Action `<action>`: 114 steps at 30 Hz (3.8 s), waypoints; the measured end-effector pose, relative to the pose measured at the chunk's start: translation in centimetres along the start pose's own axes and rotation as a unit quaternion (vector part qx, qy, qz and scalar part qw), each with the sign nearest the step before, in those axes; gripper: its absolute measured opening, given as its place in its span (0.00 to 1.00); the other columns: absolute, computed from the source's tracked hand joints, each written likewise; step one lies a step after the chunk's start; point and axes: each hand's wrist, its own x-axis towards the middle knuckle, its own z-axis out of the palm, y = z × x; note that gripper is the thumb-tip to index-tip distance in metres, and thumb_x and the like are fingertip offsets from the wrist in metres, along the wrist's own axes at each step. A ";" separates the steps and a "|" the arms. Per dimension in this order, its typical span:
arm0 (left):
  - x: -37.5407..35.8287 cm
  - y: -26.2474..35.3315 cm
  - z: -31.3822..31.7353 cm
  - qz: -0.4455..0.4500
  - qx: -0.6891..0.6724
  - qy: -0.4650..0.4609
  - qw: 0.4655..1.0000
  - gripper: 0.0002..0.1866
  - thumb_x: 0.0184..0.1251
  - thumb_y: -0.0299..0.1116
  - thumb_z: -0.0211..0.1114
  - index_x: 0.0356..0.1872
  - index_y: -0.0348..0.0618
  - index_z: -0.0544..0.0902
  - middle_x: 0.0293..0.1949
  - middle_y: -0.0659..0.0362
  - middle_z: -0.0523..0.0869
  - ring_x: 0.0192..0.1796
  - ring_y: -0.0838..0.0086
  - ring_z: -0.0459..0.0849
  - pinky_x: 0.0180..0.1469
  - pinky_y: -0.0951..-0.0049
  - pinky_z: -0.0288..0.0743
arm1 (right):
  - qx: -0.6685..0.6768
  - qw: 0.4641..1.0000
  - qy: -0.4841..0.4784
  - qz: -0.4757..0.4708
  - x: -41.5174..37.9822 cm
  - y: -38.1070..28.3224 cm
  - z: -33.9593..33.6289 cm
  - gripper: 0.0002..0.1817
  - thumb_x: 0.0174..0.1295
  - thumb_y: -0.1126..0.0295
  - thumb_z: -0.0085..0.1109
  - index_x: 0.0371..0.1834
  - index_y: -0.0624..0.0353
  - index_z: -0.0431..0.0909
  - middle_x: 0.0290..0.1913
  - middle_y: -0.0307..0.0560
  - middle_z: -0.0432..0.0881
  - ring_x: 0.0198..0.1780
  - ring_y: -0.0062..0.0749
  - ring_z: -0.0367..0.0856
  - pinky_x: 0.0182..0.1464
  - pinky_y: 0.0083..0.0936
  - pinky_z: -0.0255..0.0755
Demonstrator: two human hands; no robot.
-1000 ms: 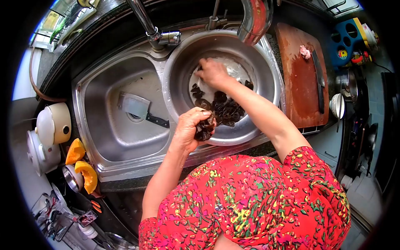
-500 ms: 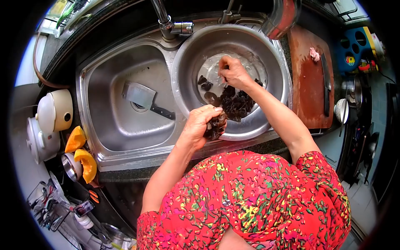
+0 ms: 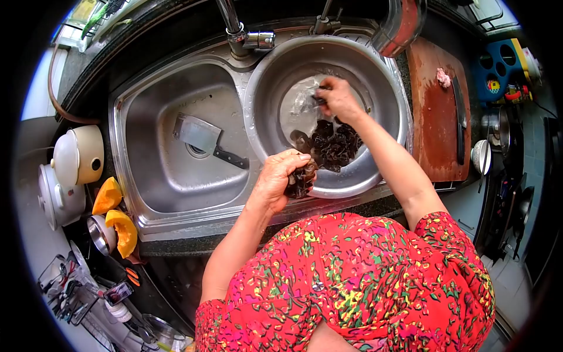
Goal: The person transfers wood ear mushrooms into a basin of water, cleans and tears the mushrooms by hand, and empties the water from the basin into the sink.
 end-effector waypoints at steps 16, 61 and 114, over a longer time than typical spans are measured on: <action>3.4 1.3 0.3 0.009 0.004 0.000 1.000 0.07 0.60 0.36 0.52 0.33 0.44 0.72 0.26 0.56 0.78 0.24 0.68 0.76 0.19 0.73 0.67 | 0.361 0.909 -0.201 0.056 -3.0 -1.5 -1.3 0.25 0.64 0.48 0.35 0.32 0.58 0.74 0.28 0.46 0.74 0.25 0.30 0.70 0.20 0.24 0.65; 4.7 2.4 -0.4 0.054 -0.138 -0.080 0.986 0.12 0.48 0.21 0.59 0.34 0.49 0.73 0.34 0.55 0.75 0.32 0.65 0.72 0.26 0.73 0.69 | -0.024 0.994 -0.060 -0.083 -7.0 -1.0 -1.9 0.24 0.60 0.56 0.48 0.58 0.55 0.65 0.52 0.52 0.71 0.53 0.36 0.70 0.50 0.27 0.67; 3.6 3.0 1.6 0.035 0.064 -0.039 0.997 0.05 0.54 0.26 0.61 0.30 0.36 0.78 0.24 0.58 0.80 0.23 0.77 0.79 0.23 0.80 0.73 | 0.206 0.973 -0.099 -0.042 -10.9 -2.4 0.6 0.06 0.54 0.76 0.53 0.33 0.67 0.73 0.22 0.40 0.75 0.20 0.18 0.73 0.19 0.13 0.69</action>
